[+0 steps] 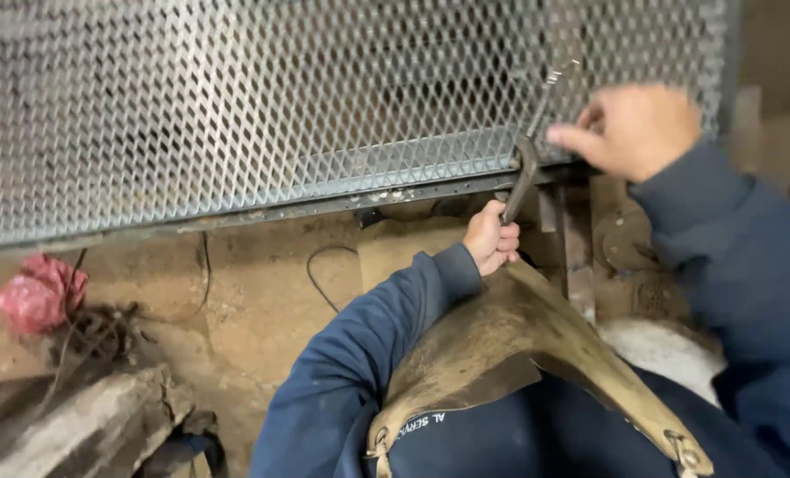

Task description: Secure a metal mesh to a metal frame using a C-clamp.

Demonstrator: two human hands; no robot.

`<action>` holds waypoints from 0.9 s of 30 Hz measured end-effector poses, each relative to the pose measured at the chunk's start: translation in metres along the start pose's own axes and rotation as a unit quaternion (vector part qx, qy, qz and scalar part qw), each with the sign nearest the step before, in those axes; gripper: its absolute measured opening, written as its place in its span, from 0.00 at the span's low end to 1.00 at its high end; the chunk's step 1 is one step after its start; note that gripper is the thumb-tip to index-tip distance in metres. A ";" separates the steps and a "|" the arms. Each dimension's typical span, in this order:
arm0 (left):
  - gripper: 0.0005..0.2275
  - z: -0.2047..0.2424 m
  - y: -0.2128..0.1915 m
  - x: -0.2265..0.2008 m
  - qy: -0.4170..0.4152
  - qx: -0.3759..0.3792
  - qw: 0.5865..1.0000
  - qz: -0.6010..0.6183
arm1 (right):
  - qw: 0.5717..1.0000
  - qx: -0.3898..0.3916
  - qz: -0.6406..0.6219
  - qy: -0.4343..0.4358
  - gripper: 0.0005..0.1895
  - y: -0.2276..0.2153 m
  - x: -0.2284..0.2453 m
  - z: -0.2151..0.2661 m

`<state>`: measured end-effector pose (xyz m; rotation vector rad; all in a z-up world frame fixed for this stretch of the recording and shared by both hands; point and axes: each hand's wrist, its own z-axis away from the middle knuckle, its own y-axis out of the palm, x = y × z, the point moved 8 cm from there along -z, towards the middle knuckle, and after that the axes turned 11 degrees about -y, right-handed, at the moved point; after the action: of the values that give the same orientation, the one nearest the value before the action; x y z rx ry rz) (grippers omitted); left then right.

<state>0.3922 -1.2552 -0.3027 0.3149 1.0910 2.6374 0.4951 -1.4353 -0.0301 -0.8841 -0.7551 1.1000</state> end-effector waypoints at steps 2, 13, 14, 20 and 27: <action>0.12 0.002 0.001 0.000 0.004 -0.015 1.000 -0.002 | 0.979 -0.108 -0.159 -0.063 0.23 0.050 -0.010 -0.014; 0.14 0.011 0.000 -0.011 0.000 -0.068 0.996 -0.055 | 0.770 -0.213 -0.601 -0.003 0.14 0.126 -0.033 -0.055; 0.15 0.008 -0.003 -0.011 -0.003 -0.069 0.996 -0.062 | 0.764 -0.206 -0.611 -0.017 0.13 0.125 -0.031 -0.056; 0.16 0.020 -0.001 -0.017 -0.015 -0.069 0.995 -0.074 | 0.755 -0.155 -0.635 -0.049 0.11 0.097 -0.005 -0.052; 0.16 0.001 -0.014 -0.012 -0.010 -0.075 0.993 -0.094 | 0.721 -0.168 -0.669 -0.062 0.09 0.120 -0.014 -0.060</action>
<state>0.4063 -1.2486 -0.3133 0.1976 0.8652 2.5232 0.4928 -1.4382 -0.1645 -0.3190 -1.3925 -0.3127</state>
